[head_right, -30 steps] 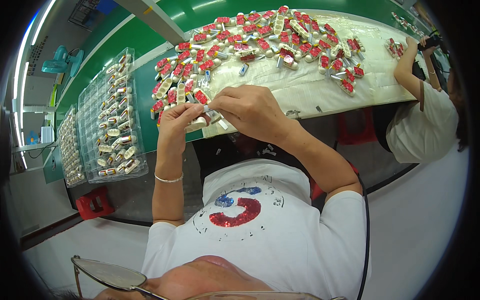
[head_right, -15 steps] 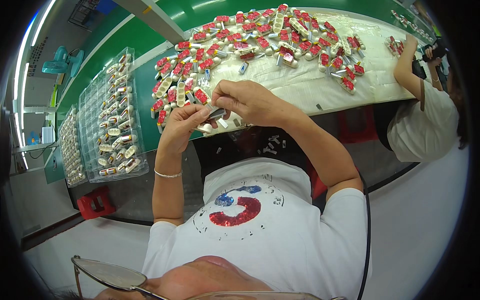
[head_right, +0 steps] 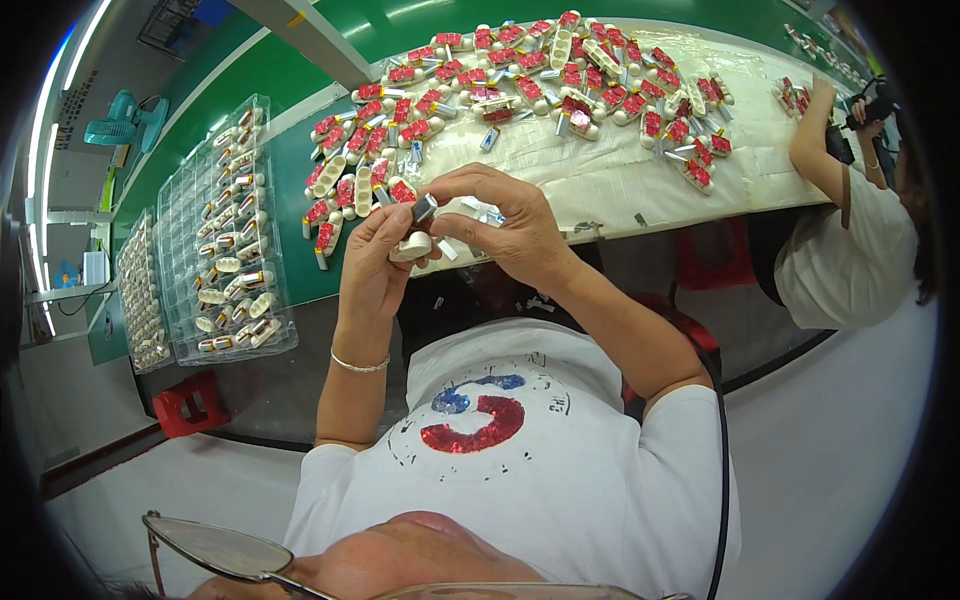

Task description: The person sits at a green workbench and assembles small white candles by inserting a red and silver foil-wrapped wick into the top of each candle. They pick up a candle from a pile, insert the wick, and place the finished unit into a clear plastic tray. The process is repeated continuously throughout the clip.

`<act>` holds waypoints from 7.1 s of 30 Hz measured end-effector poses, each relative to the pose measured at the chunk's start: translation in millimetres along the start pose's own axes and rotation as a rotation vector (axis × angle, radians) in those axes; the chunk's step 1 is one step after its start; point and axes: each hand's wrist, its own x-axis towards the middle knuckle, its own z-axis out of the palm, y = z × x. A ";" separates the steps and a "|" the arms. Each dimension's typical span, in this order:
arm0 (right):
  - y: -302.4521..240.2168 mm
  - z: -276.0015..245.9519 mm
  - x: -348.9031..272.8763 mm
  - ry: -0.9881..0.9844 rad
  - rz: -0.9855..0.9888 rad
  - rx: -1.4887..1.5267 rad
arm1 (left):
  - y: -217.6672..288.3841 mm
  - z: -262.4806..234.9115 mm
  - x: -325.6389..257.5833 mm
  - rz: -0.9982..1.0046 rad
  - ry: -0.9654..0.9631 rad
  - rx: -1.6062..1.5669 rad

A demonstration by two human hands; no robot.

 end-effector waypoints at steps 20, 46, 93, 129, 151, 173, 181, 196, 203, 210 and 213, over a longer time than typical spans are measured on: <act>-27.9 3.7 13.6 -0.025 -0.122 -0.336 | 9.4 10.6 -18.3 0.307 0.116 0.334; -38.9 12.2 9.8 -0.061 -0.199 -0.589 | 19.9 19.3 -34.2 0.415 0.133 0.425; 37.9 -42.4 28.4 -0.089 0.098 -1.138 | 122.7 -258.8 -54.5 0.607 0.948 1.065; -21.5 -5.9 20.3 -0.046 0.294 -0.170 | -0.2 -5.6 19.3 0.109 -0.143 0.342; -8.6 -7.6 5.6 -0.068 0.521 0.342 | 2.7 -4.7 0.4 0.050 0.063 0.293; -14.2 -9.4 17.7 -0.233 -0.239 -0.785 | 25.2 -21.2 14.5 -0.106 -0.014 0.433; -11.7 -11.1 19.5 -0.317 0.241 -0.416 | 25.3 -24.4 11.8 -0.173 -0.233 0.506; 3.9 -4.6 1.3 -0.060 0.142 0.121 | -0.2 -10.4 7.1 -0.048 -0.092 0.064; -1.9 0.9 7.4 0.030 0.213 0.391 | 6.6 -6.8 -3.5 -0.072 -0.113 0.046; -13.7 0.4 6.5 -0.078 0.005 -0.126 | 10.0 2.3 -11.1 0.123 0.041 0.265; -22.5 3.3 6.6 -0.076 -0.052 -0.290 | 6.2 -2.1 -11.4 0.213 0.061 0.360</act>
